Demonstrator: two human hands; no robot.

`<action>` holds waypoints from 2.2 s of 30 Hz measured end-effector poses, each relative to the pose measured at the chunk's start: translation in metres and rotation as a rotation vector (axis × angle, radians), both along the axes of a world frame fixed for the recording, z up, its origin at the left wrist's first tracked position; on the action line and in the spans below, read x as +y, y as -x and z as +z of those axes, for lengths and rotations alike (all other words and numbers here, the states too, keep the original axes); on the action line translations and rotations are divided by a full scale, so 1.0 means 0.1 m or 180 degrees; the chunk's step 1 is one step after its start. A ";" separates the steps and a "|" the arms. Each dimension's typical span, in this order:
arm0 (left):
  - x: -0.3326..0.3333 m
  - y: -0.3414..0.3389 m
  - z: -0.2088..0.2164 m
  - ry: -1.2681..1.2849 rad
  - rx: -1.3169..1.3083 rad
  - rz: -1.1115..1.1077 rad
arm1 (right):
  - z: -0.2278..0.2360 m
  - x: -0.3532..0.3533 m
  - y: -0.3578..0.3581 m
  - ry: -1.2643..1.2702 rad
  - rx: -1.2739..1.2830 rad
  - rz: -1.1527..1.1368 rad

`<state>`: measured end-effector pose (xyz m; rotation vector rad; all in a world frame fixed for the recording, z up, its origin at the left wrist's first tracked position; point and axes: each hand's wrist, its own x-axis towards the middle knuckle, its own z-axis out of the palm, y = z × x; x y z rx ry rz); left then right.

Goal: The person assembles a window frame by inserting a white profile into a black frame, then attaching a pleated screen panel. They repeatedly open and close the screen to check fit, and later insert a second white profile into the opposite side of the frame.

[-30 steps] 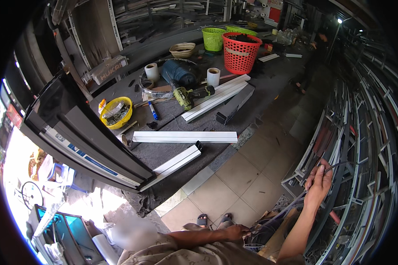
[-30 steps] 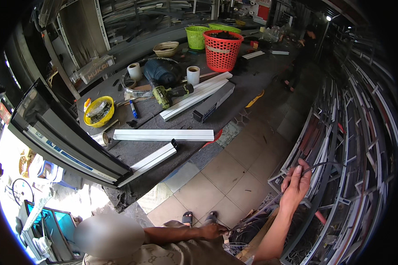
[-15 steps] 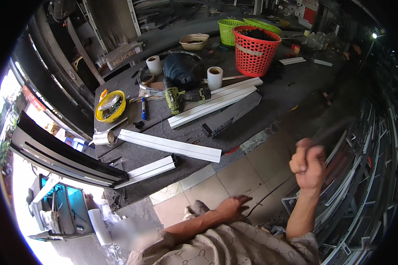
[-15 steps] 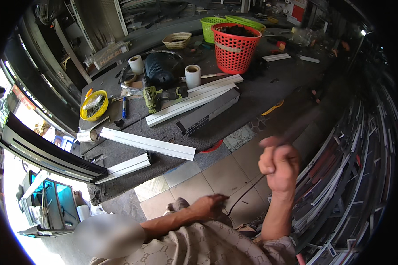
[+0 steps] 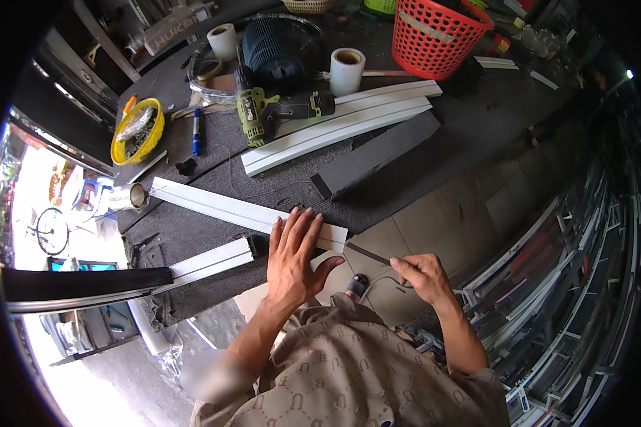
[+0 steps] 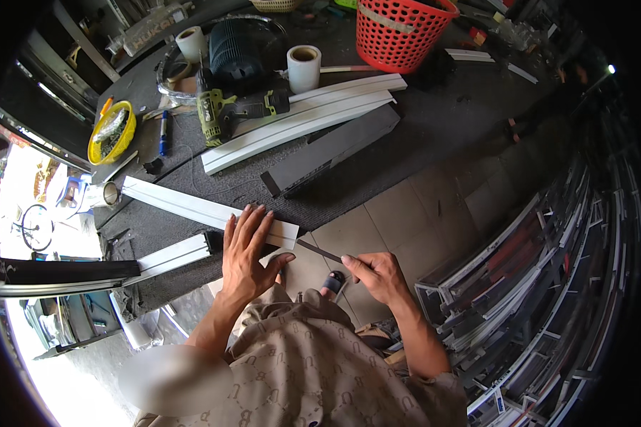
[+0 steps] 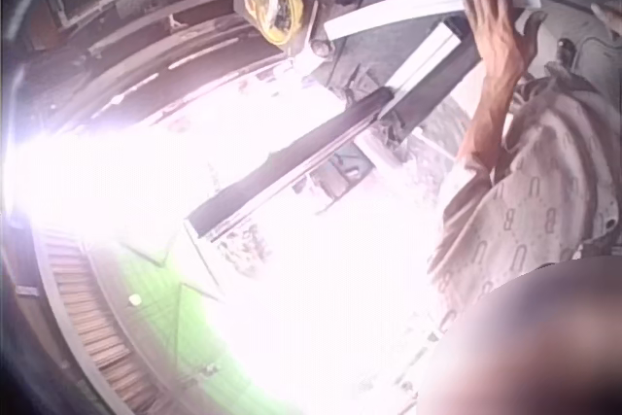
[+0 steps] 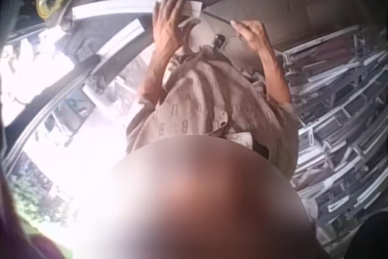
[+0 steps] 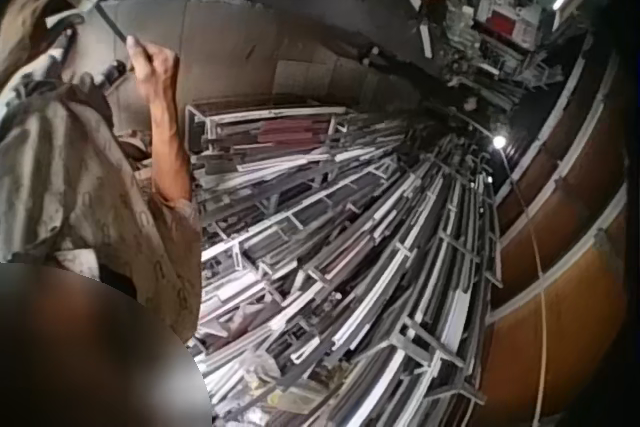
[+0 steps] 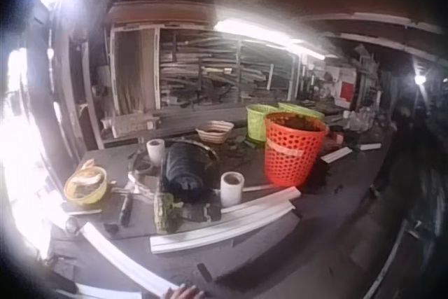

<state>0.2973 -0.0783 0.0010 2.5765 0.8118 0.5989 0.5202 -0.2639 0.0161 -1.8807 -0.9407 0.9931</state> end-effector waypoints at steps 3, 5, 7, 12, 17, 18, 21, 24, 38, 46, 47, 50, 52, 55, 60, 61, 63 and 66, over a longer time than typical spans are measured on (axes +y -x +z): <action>0.04 -0.01 -0.05 0.0012 -0.0088 0.0072 | -0.01 0.06 0.00 0.0266 0.0002 0.0090; 0.05 -0.01 -0.06 0.0029 -0.0114 0.0054 | 0.00 0.08 0.01 0.0251 0.0073 0.0065; 0.07 -0.01 -0.06 0.0068 -0.0111 0.0049 | 0.01 0.08 0.01 0.0294 0.0107 -0.0007; 0.09 -0.01 -0.06 0.0158 -0.0144 0.0049 | 0.03 0.07 -0.01 0.0423 0.0200 -0.0009; 0.09 -0.01 -0.07 0.0159 -0.0211 0.0072 | -0.03 0.06 -0.02 0.0469 0.0360 -0.0027; 0.09 -0.01 -0.07 0.0200 -0.0174 0.0079 | -0.03 0.05 -0.02 0.0444 0.0421 -0.0037; 0.09 -0.01 -0.06 0.0171 -0.0181 0.0044 | -0.04 0.04 -0.04 0.0438 0.0515 -0.0086; 0.09 -0.01 -0.05 0.0154 -0.0181 0.0030 | -0.01 0.05 -0.03 0.0447 0.0479 -0.0037; 0.08 0.00 -0.08 0.0155 -0.0314 0.0047 | 0.00 0.18 -0.15 0.0566 0.0486 0.0380; 0.11 0.04 -0.06 0.0030 -0.0208 -0.0190 | 0.08 0.71 0.26 0.0151 0.0433 0.0415; 0.12 0.04 -0.06 -0.0057 -0.0171 -0.0228 | 0.01 0.76 0.35 0.0200 0.0543 0.0311; 0.12 0.06 -0.09 -0.0112 -0.0101 -0.0245 | -0.25 0.68 0.38 0.0030 0.0488 0.0140; 0.13 0.07 -0.12 -0.0169 -0.0045 -0.0276 | -0.50 0.51 0.21 -0.0079 0.1165 0.0302; 0.16 0.10 -0.16 -0.0063 0.0073 -0.0460 | -0.89 0.07 -0.04 -0.0262 0.1685 0.0357; 0.13 0.09 -0.16 -0.0007 0.0230 -0.0466 | -0.97 -0.57 -0.38 0.0419 0.1109 0.0192; 0.13 0.08 -0.15 0.0006 0.0189 -0.0448 | -0.89 -0.59 -0.44 0.0388 0.1089 0.0173; 0.15 0.07 -0.13 -0.0051 0.0234 -0.0498 | -0.65 -0.55 -0.47 0.0332 0.0862 0.0147; 0.21 0.02 -0.11 -0.0105 0.0302 -0.0641 | -0.27 -0.21 -0.35 0.0334 0.0276 0.0245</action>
